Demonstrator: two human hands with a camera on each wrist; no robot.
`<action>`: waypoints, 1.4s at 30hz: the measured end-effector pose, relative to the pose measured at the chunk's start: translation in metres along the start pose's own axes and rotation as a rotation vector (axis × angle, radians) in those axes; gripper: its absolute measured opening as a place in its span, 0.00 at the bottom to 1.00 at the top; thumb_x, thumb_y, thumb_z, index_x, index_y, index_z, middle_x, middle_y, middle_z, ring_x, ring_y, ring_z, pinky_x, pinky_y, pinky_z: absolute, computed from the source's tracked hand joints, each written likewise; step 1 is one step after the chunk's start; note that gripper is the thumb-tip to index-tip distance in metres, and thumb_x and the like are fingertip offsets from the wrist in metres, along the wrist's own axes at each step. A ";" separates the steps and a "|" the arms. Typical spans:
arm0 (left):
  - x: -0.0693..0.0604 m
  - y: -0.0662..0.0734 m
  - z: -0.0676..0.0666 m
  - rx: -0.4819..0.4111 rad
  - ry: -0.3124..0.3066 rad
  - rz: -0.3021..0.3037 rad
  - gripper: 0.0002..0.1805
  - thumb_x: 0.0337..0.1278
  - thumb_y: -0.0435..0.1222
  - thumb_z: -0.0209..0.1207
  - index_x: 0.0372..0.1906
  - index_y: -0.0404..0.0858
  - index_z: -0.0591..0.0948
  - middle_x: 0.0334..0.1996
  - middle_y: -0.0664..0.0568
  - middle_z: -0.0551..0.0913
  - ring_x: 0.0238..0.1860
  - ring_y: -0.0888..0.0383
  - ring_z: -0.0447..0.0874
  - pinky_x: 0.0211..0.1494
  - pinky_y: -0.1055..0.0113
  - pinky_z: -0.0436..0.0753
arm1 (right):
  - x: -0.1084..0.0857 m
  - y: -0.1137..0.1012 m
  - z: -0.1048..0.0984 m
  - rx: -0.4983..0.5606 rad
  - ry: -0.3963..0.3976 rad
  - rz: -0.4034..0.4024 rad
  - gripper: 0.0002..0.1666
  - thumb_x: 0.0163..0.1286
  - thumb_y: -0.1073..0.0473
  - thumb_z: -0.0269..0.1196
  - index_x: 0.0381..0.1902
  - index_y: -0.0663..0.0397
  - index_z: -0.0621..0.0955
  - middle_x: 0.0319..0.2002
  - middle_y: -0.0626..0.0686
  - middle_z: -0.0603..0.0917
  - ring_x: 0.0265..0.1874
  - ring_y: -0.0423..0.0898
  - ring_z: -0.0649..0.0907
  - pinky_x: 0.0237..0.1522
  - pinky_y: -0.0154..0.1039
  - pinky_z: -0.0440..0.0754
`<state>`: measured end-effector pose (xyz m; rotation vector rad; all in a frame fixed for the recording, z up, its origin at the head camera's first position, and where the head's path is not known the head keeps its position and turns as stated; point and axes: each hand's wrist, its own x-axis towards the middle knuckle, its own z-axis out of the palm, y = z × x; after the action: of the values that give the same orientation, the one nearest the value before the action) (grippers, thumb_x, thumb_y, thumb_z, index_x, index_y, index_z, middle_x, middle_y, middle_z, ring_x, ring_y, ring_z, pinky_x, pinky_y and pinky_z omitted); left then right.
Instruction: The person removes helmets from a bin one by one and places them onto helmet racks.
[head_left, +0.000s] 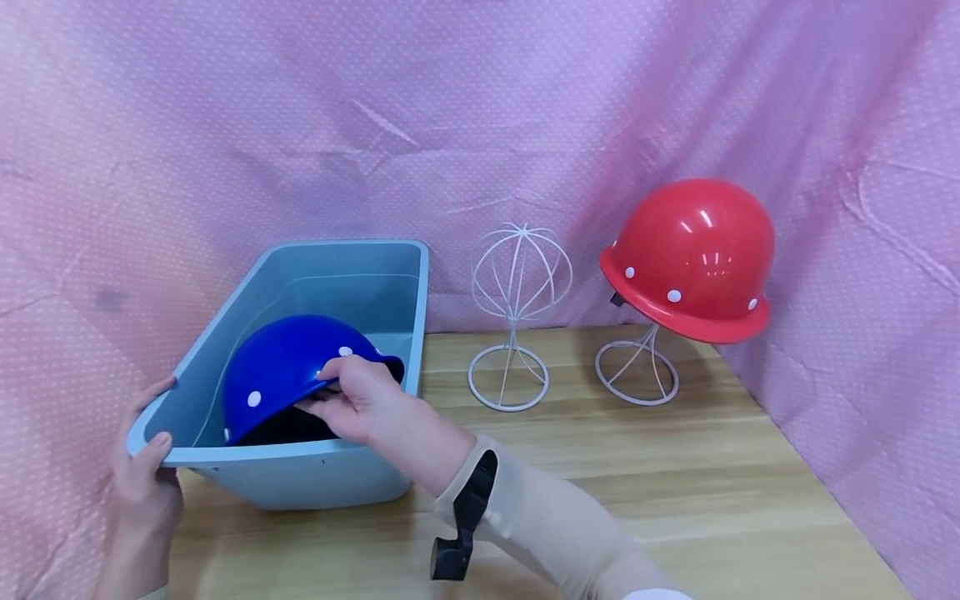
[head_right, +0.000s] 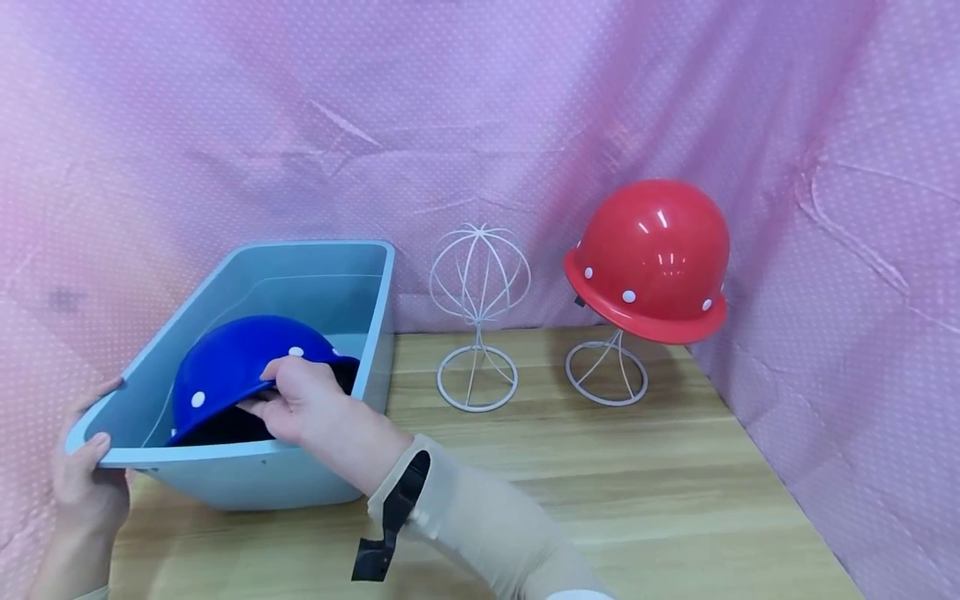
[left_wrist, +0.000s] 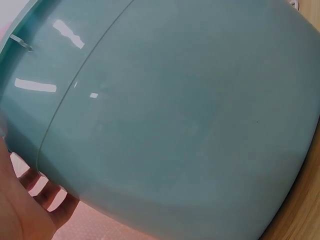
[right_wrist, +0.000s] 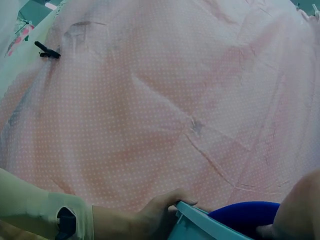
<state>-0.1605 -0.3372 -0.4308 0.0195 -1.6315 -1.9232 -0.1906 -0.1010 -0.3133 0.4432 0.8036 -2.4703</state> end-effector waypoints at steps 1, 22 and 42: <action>0.000 0.001 0.001 -0.004 0.000 0.009 0.39 0.52 0.30 0.49 0.75 0.35 0.75 0.71 0.51 0.71 0.67 0.55 0.66 0.69 0.61 0.62 | -0.001 -0.003 -0.001 -0.011 -0.010 0.002 0.49 0.64 0.84 0.46 0.84 0.67 0.52 0.77 0.72 0.68 0.78 0.67 0.69 0.81 0.67 0.59; -0.003 -0.001 -0.001 0.077 -0.001 0.030 0.37 0.55 0.32 0.48 0.75 0.38 0.75 0.69 0.53 0.72 0.65 0.57 0.67 0.65 0.62 0.65 | -0.013 -0.078 -0.054 -0.239 -0.413 -0.107 0.43 0.70 0.82 0.43 0.80 0.54 0.59 0.74 0.56 0.71 0.77 0.57 0.70 0.84 0.55 0.59; -0.001 0.005 -0.001 0.076 -0.092 0.085 0.38 0.51 0.31 0.52 0.73 0.33 0.74 0.65 0.49 0.73 0.61 0.55 0.72 0.56 0.71 0.74 | -0.054 -0.175 -0.086 -0.249 -0.704 -0.684 0.35 0.69 0.80 0.47 0.64 0.42 0.73 0.60 0.47 0.82 0.60 0.44 0.85 0.63 0.40 0.86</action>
<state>-0.1573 -0.3381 -0.4273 -0.1070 -1.7371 -1.8210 -0.2302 0.0938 -0.2761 -0.8894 1.0265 -2.7427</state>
